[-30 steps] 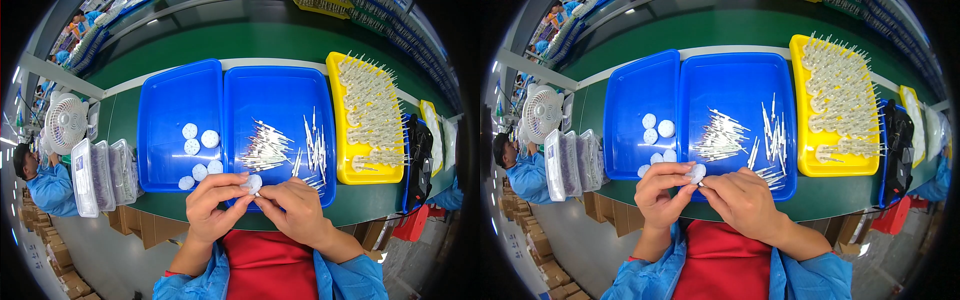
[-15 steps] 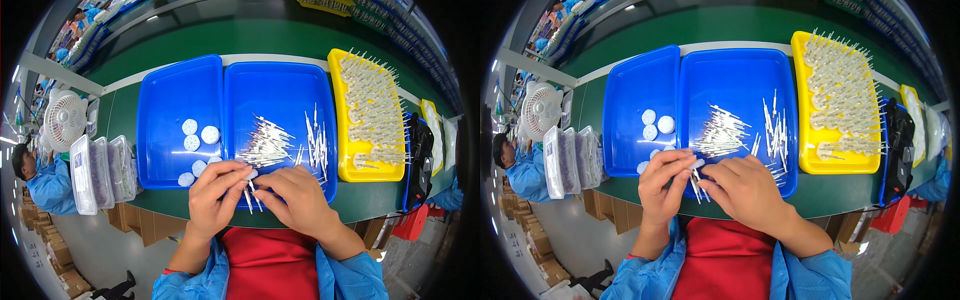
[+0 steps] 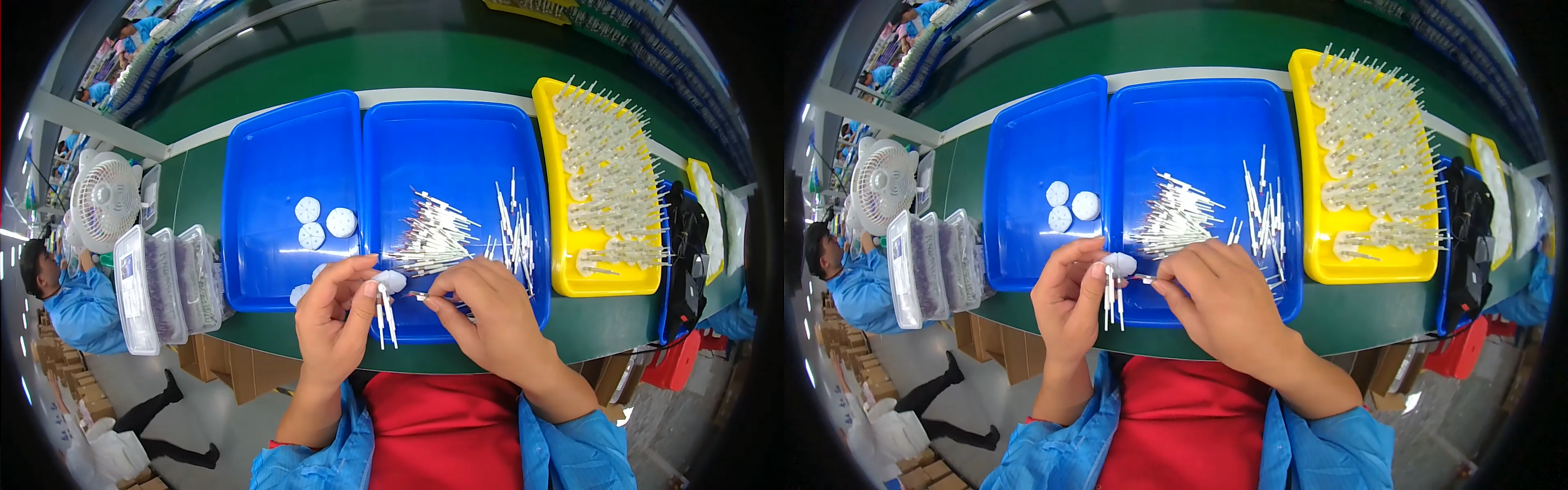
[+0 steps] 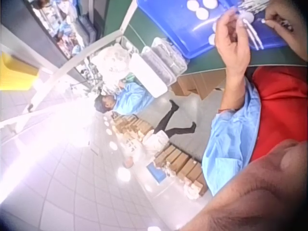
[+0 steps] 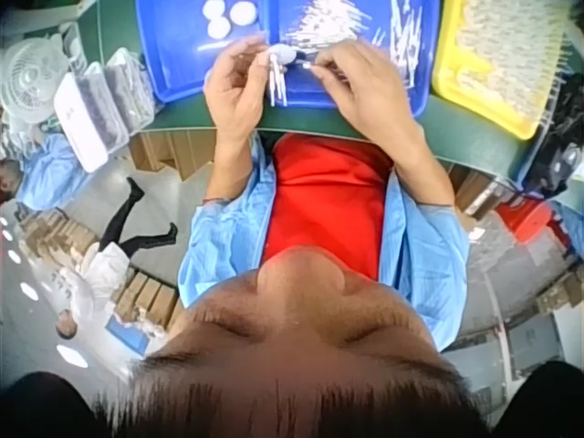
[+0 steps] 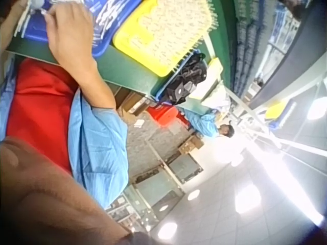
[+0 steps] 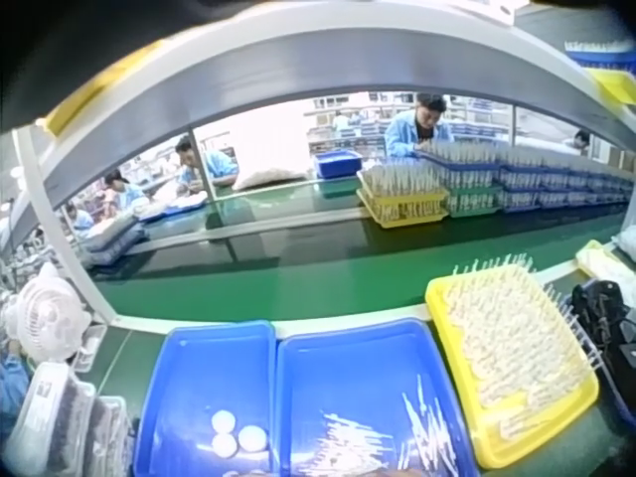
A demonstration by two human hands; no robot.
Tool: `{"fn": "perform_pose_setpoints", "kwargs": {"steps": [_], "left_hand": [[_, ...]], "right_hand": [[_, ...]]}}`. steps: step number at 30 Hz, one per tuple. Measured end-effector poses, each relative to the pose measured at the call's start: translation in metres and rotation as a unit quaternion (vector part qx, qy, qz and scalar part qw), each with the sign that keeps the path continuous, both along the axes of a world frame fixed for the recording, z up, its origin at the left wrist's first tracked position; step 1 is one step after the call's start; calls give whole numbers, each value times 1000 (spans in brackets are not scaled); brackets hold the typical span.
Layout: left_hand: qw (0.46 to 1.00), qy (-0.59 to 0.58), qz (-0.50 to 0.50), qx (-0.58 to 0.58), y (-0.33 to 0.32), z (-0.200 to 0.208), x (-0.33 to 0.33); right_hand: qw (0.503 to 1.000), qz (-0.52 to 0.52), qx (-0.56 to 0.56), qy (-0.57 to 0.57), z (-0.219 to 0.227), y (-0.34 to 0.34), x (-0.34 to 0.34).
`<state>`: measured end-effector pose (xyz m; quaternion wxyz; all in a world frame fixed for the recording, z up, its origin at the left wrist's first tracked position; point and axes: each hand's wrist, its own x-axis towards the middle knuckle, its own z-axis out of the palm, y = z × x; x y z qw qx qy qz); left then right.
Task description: The person assembles plastic components by picking up circular plastic bases from a tray and inserting thin tube stems into them by hand.
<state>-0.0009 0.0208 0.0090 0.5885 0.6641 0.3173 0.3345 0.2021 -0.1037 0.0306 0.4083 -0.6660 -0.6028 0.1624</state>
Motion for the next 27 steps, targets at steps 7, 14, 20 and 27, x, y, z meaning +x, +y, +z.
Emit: {"fn": "perform_pose_setpoints", "kwargs": {"steps": [7,14,20,27], "left_hand": [[999,-38,-28,-5,-4,-3,4],[999,-36,-37,13,-4,2,4],[997,-34,-61,23,-2,3,1],[996,-44,-71,19,-2,0,-1]], "right_hand": [[999,-16,-4,35,-3,-2,-5],[997,-3,-15,75,4,-4,-1],[986,-24,-44,159,6,-6,-2],[984,-7,-55,170,9,-8,0]]}}
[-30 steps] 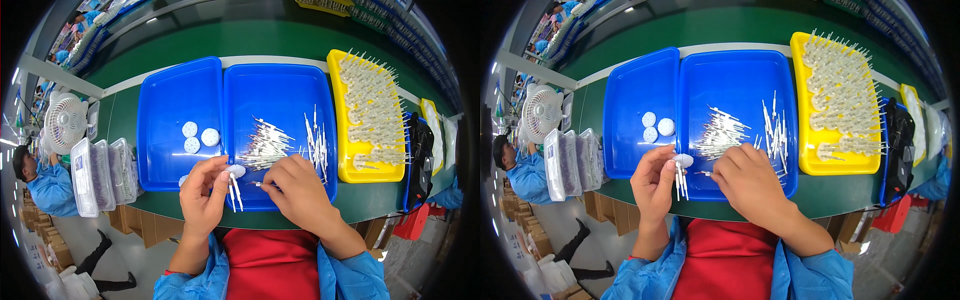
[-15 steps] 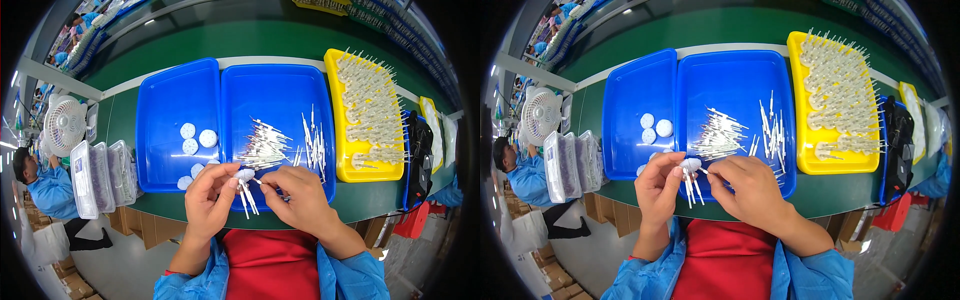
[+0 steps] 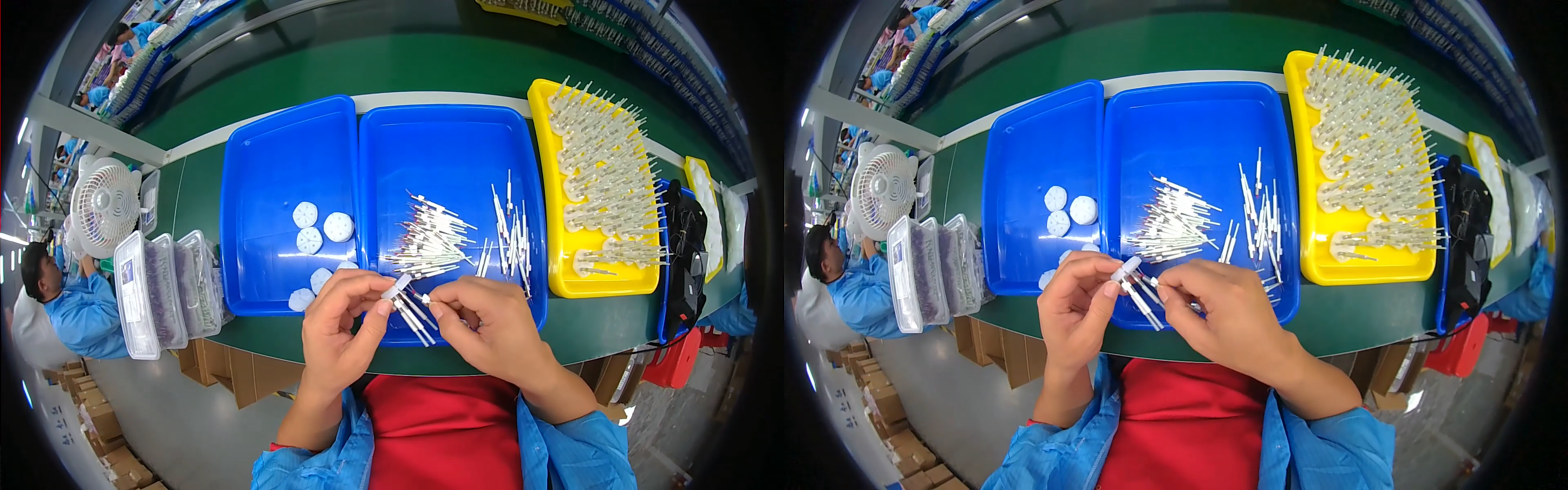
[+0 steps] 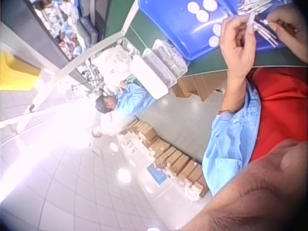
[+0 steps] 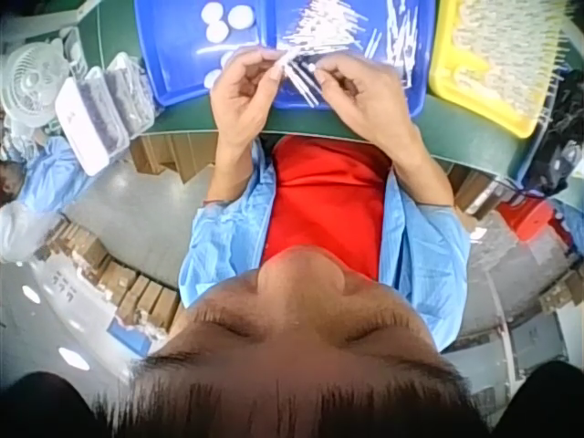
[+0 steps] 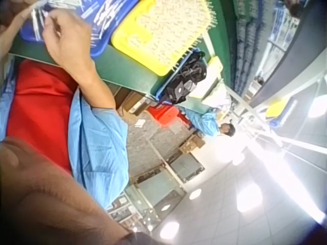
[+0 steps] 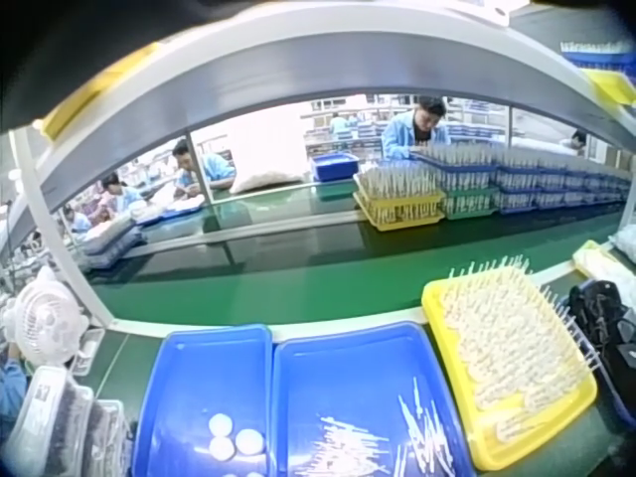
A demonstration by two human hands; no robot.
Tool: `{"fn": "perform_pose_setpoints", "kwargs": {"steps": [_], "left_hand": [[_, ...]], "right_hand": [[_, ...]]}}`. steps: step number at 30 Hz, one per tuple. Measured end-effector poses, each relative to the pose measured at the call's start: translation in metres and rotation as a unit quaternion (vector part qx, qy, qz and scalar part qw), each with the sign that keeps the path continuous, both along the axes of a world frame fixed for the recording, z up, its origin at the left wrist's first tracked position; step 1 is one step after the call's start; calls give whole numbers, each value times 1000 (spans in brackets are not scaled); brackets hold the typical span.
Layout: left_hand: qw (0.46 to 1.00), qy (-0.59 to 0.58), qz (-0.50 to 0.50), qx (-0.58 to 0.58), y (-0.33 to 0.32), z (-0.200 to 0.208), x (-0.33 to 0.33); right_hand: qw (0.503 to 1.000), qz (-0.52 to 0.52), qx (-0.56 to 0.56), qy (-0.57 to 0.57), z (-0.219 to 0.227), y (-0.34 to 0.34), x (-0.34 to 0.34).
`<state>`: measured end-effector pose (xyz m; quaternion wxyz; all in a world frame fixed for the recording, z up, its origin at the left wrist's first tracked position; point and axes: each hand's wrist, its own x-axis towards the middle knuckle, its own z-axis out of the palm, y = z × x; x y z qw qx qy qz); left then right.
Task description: The person assembles plastic components by picking up circular plastic bases from a tray and inserting thin tube stems into them by hand.
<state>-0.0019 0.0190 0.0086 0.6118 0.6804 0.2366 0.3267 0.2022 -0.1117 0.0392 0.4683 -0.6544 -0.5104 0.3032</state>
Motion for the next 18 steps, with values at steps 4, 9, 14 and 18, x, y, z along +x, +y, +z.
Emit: {"fn": "perform_pose_setpoints", "kwargs": {"steps": [4,9,14,18], "left_hand": [[1000,-7,6,-23,0,0,0],[999,-18,-3,-35,0,-1,-1],[1000,2,-16,11,1,0,1],[1000,1,-10,5,-1,4,3]], "right_hand": [[999,-11,50,-10,-6,1,-6],[1000,-16,-1,1,-3,0,-2],[1000,-22,-1,4,-3,0,-5],[1000,-28,-3,6,-2,0,-10]]}}
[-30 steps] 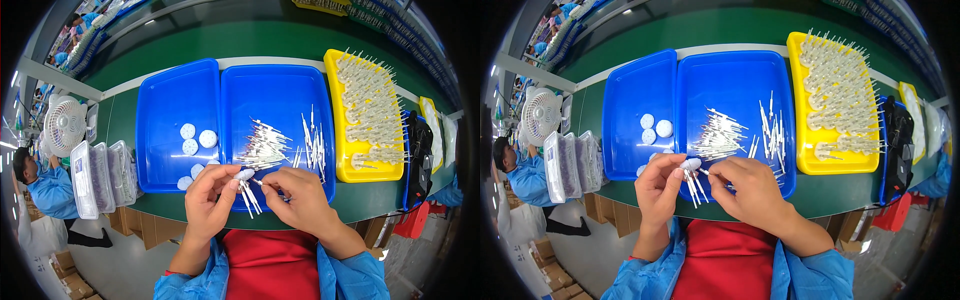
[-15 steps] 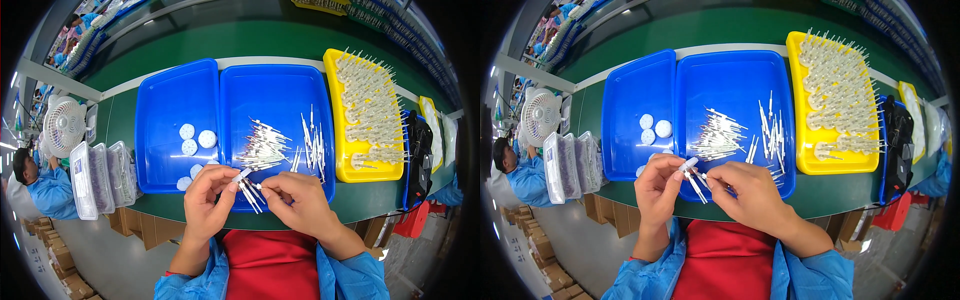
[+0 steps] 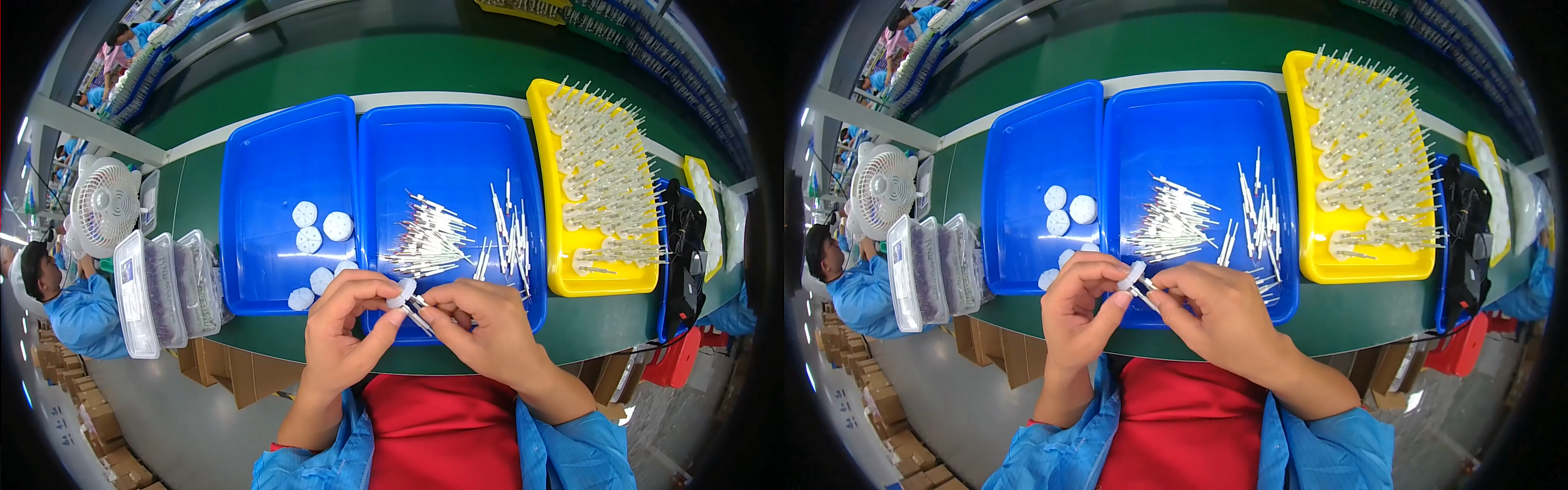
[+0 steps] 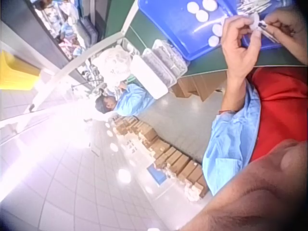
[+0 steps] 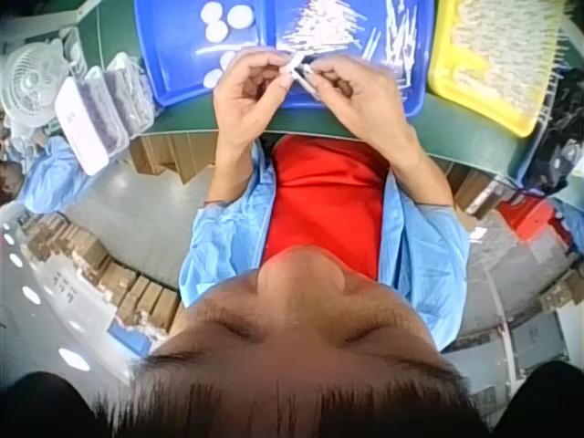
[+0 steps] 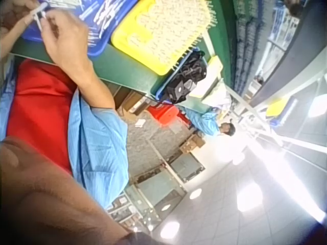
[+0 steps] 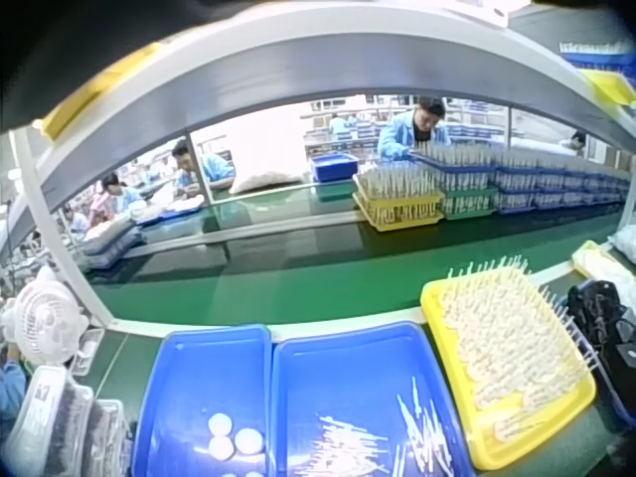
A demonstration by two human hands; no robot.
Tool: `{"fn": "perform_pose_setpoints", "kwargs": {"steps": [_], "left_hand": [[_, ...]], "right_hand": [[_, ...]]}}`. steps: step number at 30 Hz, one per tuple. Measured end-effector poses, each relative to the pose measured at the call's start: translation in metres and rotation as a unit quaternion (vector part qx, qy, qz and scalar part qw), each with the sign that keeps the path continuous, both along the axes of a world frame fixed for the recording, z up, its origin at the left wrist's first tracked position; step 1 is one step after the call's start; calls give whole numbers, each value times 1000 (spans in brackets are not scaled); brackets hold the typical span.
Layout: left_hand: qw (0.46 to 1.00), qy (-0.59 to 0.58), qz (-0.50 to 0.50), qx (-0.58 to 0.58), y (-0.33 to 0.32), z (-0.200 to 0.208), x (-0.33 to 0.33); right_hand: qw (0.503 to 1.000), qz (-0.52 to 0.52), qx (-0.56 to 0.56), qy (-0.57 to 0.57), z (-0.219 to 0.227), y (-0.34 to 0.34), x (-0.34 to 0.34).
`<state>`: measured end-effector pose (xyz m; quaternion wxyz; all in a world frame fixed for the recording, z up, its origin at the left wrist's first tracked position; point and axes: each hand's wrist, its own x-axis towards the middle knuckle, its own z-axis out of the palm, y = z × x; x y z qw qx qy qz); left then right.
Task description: The person assembles plastic components by picking up circular plastic bases from a tray and inserting thin tube stems into them by hand.
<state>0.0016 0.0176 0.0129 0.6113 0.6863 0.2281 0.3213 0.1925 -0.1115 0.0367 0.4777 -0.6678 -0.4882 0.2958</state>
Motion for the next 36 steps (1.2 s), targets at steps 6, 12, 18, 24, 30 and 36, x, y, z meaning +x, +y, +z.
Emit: {"fn": "perform_pose_setpoints", "kwargs": {"steps": [6,12,18,24,30,36], "left_hand": [[999,10,29,-20,-4,-5,2],[999,17,30,-4,-5,-4,4],[992,81,14,96,-2,2,6],[991,12,8,135,6,-5,5],[991,8,46,125,-1,4,9],[967,24,7,253,8,7,7]], "right_hand": [[998,7,53,-15,-8,-2,-4],[988,-9,114,-108,-16,-1,-10],[982,12,108,-154,-17,0,-7],[982,8,110,-153,-17,0,-7],[976,8,126,-178,-16,1,-5],[978,6,131,-161,-18,1,-8]]}}
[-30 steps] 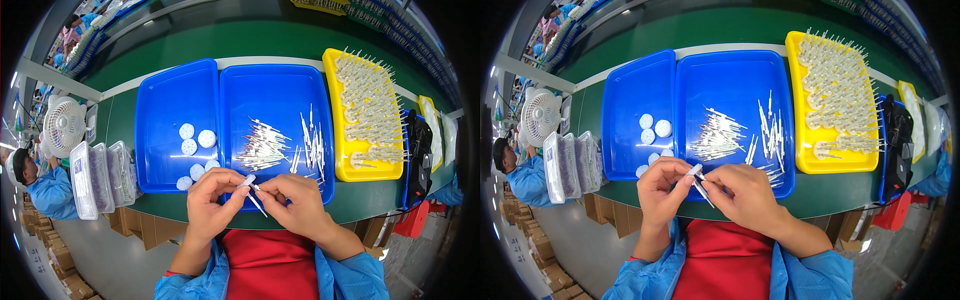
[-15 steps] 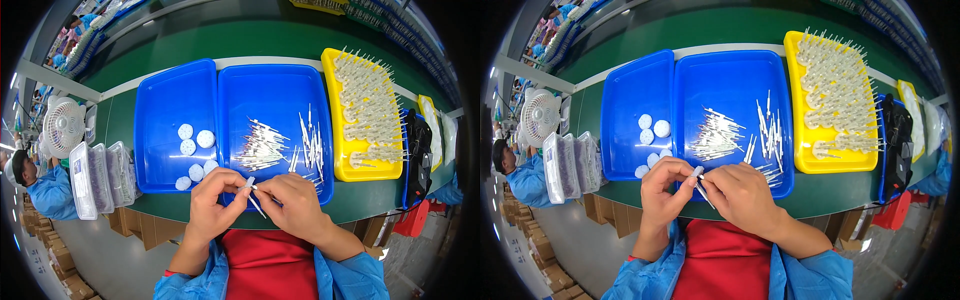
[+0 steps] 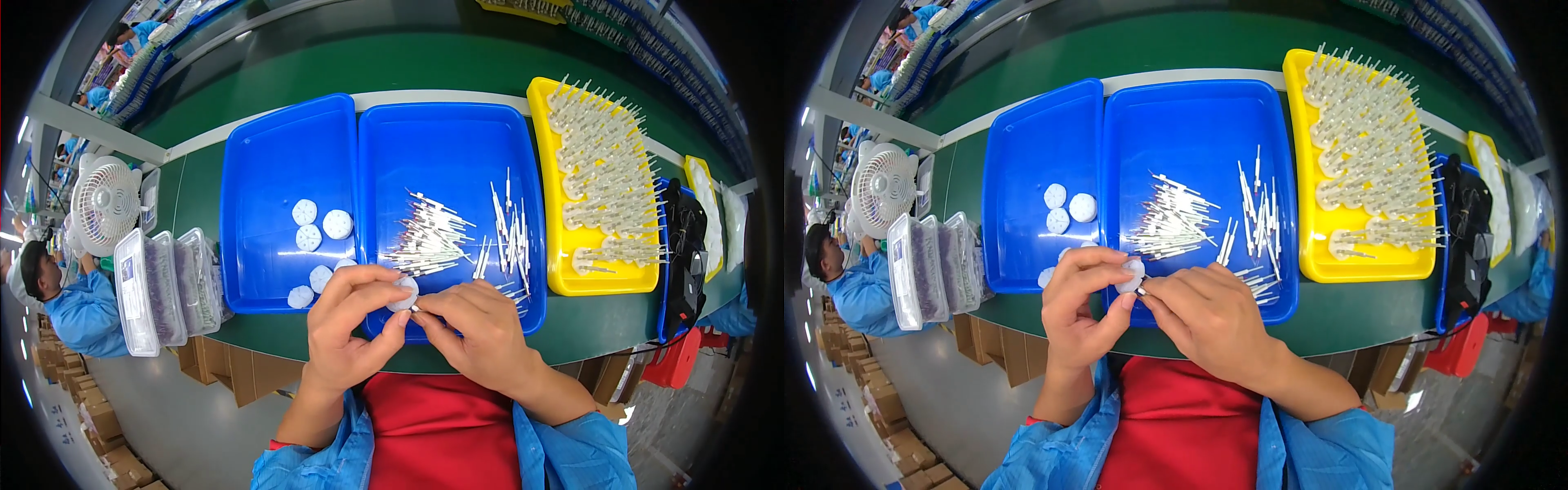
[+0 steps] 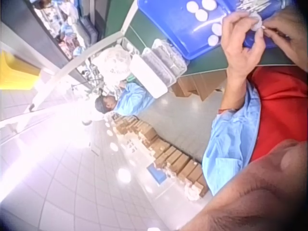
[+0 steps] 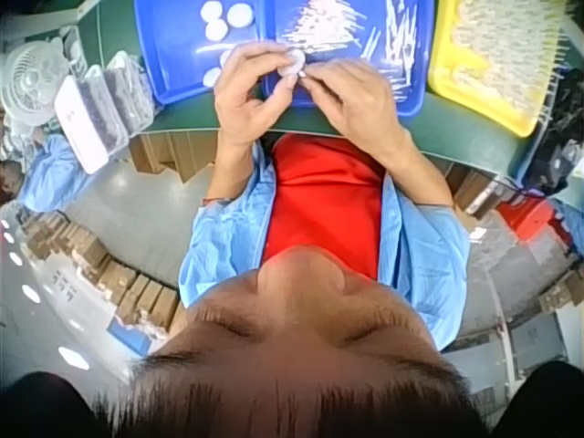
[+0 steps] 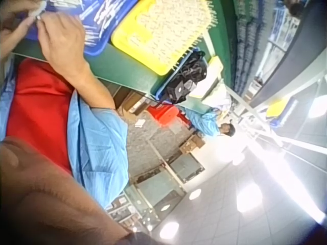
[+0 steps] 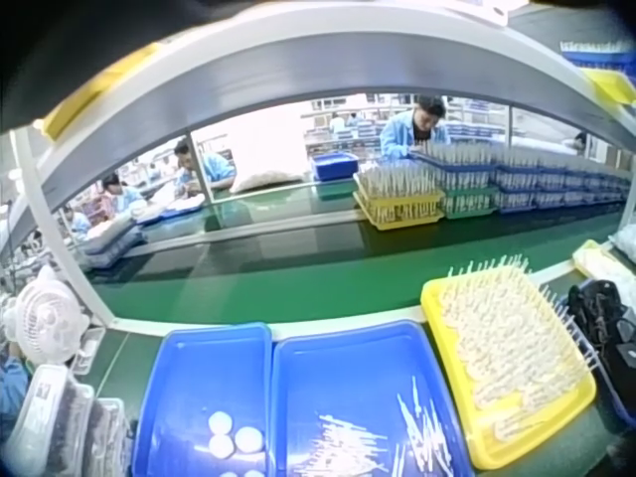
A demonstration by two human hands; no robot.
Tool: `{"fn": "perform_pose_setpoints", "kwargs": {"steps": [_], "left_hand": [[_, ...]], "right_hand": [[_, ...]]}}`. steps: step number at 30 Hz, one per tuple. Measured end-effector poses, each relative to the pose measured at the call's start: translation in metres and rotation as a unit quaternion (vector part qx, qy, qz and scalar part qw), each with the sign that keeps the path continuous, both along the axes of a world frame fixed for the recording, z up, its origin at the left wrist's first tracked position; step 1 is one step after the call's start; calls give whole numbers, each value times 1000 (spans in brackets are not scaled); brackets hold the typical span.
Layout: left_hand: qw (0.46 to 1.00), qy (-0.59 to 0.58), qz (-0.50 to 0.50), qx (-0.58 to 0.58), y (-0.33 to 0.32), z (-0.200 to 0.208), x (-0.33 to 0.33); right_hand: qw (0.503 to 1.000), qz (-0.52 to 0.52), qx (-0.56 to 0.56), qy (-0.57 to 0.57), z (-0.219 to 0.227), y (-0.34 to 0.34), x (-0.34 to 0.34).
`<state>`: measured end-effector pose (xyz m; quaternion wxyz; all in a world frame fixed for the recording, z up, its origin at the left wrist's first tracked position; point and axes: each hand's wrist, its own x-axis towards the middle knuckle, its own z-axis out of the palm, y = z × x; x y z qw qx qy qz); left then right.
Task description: The person assembles plastic components by picking up circular plastic bases from a tray and inserting thin tube stems into them by hand.
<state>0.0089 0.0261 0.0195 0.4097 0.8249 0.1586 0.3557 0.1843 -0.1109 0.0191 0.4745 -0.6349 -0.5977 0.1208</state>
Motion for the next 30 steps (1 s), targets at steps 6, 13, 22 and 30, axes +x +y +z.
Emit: {"fn": "perform_pose_setpoints", "kwargs": {"steps": [6,13,22,30], "left_hand": [[994,-7,10,-104,-4,-4,0],[988,-7,0,-151,-2,-10,-10],[992,30,44,-113,1,-14,-8],[958,2,17,-288,-12,-9,-3]], "right_hand": [[998,19,-36,56,3,-5,2],[953,-18,-234,-189,30,-20,45],[972,0,-185,-146,9,-14,41],[998,-9,-68,-5,10,-1,25]]}}
